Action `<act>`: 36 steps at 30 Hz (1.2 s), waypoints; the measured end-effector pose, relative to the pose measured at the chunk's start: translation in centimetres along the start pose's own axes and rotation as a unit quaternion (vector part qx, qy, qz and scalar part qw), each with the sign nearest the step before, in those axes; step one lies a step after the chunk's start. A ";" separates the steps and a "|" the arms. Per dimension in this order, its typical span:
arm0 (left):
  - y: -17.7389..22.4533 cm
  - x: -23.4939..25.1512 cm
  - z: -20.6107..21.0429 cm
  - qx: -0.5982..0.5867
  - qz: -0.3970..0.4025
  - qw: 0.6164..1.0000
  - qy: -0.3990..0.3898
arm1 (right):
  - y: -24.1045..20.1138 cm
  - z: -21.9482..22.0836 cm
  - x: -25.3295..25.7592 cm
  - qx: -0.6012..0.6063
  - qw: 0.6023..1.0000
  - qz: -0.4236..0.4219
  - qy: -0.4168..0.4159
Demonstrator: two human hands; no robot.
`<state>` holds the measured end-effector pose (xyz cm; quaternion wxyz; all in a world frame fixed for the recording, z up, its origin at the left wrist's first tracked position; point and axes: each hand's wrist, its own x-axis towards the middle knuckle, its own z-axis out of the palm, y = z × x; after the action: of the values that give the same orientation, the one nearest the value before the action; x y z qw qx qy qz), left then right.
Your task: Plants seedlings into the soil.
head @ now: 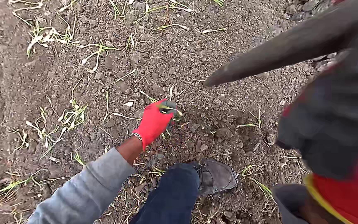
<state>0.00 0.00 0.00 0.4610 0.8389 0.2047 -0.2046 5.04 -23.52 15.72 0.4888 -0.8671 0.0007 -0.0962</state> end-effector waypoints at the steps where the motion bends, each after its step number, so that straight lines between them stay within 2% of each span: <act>1: 1.0 0.3 -0.7 -0.039 0.006 0.999 0.028 | 5.1 4.5 -2.0 -0.025 0.994 0.035 -0.104; 3: 2.3 1.4 -0.4 -0.050 0.022 0.998 0.042 | 13.0 11.5 -6.7 -0.048 0.958 0.155 -0.237; 4: 2.3 1.7 0.8 -0.014 0.025 0.999 0.028 | 14.5 12.0 -8.2 -0.062 0.935 0.210 -0.278; 6: 1.1 2.9 4.3 0.141 0.021 0.989 -0.049 | 13.7 9.5 -8.2 -0.069 0.920 0.248 -0.297; 7: -0.7 2.6 6.6 0.228 0.000 0.966 -0.120 | 12.1 7.0 -8.5 -0.068 0.920 0.252 -0.291; 8: -2.2 2.0 8.7 0.294 -0.020 0.938 -0.184 | 10.6 4.6 -8.6 -0.072 0.929 0.237 -0.275; 10: -3.4 2.1 9.6 0.321 -0.038 0.923 -0.208 | 9.6 2.3 -9.4 -0.081 0.955 0.162 -0.234; 12: -2.8 0.9 7.2 0.298 -0.044 0.938 -0.169 | 10.6 2.4 -11.6 -0.100 0.952 0.141 -0.253; 15: -1.5 0.3 1.1 0.309 -0.012 0.951 0.000 | 11.2 4.3 -12.0 -0.128 0.938 0.162 -0.279; 17: -2.8 0.0 -0.5 0.327 -0.062 0.941 0.059 | 10.6 4.2 -13.4 -0.133 0.924 0.191 -0.305; 19: -4.4 1.2 0.4 0.336 -0.133 0.931 0.043 | 9.9 3.8 -14.2 -0.136 0.911 0.202 -0.333; 21: -4.1 1.9 0.8 0.320 -0.153 0.935 0.025 | 9.9 3.7 -14.2 -0.133 0.907 0.204 -0.344; 23: -2.5 1.1 -0.5 0.316 -0.133 0.939 0.023 | 10.2 3.4 -14.6 -0.114 0.914 0.222 -0.320; 27: 4.2 -1.1 -7.1 0.331 -0.083 0.938 0.060 | 10.1 3.5 -14.1 -0.116 0.924 0.218 -0.292; 31: 10.6 -3.8 -13.5 0.263 -0.003 0.951 0.161 | 7.9 3.1 -14.0 -0.117 0.925 0.227 -0.280; 33: 12.4 -3.8 -15.6 0.228 0.057 0.957 0.171 | 8.0 3.4 -14.3 -0.137 0.921 0.226 -0.285; 36: 12.2 -4.2 -16.5 0.204 0.103 0.965 0.126 | 10.0 4.1 -17.8 -0.197 0.887 0.242 -0.340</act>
<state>5.54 7.48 18.74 0.2688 0.9508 0.1279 -0.0861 -10.83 -23.53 2.24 0.2863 -0.8981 0.0630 0.3279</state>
